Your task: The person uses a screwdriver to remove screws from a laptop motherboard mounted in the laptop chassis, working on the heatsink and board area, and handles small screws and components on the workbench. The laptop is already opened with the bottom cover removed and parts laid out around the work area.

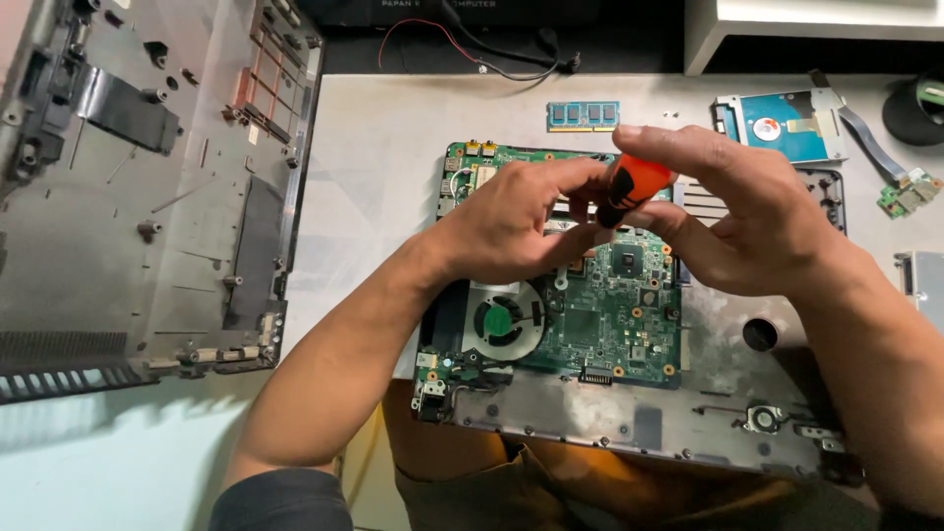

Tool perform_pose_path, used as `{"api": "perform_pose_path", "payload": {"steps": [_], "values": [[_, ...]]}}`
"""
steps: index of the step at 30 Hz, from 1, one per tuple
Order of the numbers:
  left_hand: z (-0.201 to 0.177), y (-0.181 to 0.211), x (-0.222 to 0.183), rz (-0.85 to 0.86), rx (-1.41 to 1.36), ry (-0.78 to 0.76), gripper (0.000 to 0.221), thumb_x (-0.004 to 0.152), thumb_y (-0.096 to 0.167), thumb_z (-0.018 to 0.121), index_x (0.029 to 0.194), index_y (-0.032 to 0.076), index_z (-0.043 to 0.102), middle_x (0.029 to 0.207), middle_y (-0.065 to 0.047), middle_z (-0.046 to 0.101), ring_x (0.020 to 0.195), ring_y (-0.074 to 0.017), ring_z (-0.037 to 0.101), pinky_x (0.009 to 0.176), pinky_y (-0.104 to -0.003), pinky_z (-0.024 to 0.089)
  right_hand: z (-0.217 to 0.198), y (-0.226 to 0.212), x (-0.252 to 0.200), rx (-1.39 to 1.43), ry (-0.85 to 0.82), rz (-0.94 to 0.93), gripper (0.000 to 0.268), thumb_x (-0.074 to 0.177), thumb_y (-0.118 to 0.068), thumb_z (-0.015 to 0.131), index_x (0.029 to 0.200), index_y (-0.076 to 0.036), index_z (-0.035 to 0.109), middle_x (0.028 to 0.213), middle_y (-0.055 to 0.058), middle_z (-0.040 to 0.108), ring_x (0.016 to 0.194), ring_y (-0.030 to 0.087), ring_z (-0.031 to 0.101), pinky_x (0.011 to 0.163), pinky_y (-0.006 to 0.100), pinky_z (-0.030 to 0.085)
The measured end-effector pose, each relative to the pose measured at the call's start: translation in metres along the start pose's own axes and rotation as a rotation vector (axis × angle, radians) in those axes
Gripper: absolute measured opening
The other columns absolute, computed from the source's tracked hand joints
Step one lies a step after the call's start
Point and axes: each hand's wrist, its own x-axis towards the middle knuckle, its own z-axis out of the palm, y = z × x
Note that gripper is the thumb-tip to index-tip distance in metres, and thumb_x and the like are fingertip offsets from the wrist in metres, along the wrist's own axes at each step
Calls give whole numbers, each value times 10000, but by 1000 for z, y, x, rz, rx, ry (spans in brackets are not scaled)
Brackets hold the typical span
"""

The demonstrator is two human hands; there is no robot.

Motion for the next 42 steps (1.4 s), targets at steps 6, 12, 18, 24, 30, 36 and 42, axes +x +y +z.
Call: {"api": "perform_pose_path", "payload": {"steps": [6,12,18,24,30,36,42], "values": [[7,0,6,-78,14,25,362,900,435,691,995,91,634,799,6,669,671,-108,596,591,-264,461,2,7,-6,-51,33,-7,664,860,-114,887,1429,-4,561,1216,186,602,950,234,609,801,330,539],[-2,10,15,-17,74,-45,443,883,441,733,1086,75,587,899,-31,656,767,-156,612,668,-302,508,-2,-2,-5,-44,108,33,451,935,27,844,1344,19,653,1214,181,581,968,229,583,818,311,514],[-24,15,41,-91,52,-263,445,849,205,835,1140,34,544,1005,-54,690,850,-173,675,734,-306,580,-7,-7,3,-88,78,-72,399,975,77,694,1361,124,600,1242,268,671,896,262,570,796,354,483],[-27,25,35,47,-97,-278,408,863,2,758,1205,27,537,1049,-66,661,895,-162,646,754,-284,561,-6,-10,-2,-30,59,-24,427,914,3,856,1309,19,697,1177,175,532,948,231,570,809,305,522],[-10,12,27,83,-140,-234,589,947,-40,737,1457,52,456,1230,-86,659,1030,-187,677,876,-291,579,-19,-15,-5,-34,62,-54,315,956,53,866,1247,54,746,1150,198,616,887,244,587,757,340,499],[2,14,27,28,-103,-54,805,876,103,928,1508,20,437,1153,-51,661,927,-110,588,824,-235,474,-31,-18,2,74,6,-107,276,1028,196,669,1293,120,673,1337,261,663,1099,349,731,956,401,629],[8,15,28,79,-112,5,775,852,74,973,1446,32,477,1119,-77,674,923,-129,601,790,-240,500,-24,-16,7,190,-22,-136,387,960,101,848,1293,105,650,1184,241,681,947,278,646,827,371,571]]}}
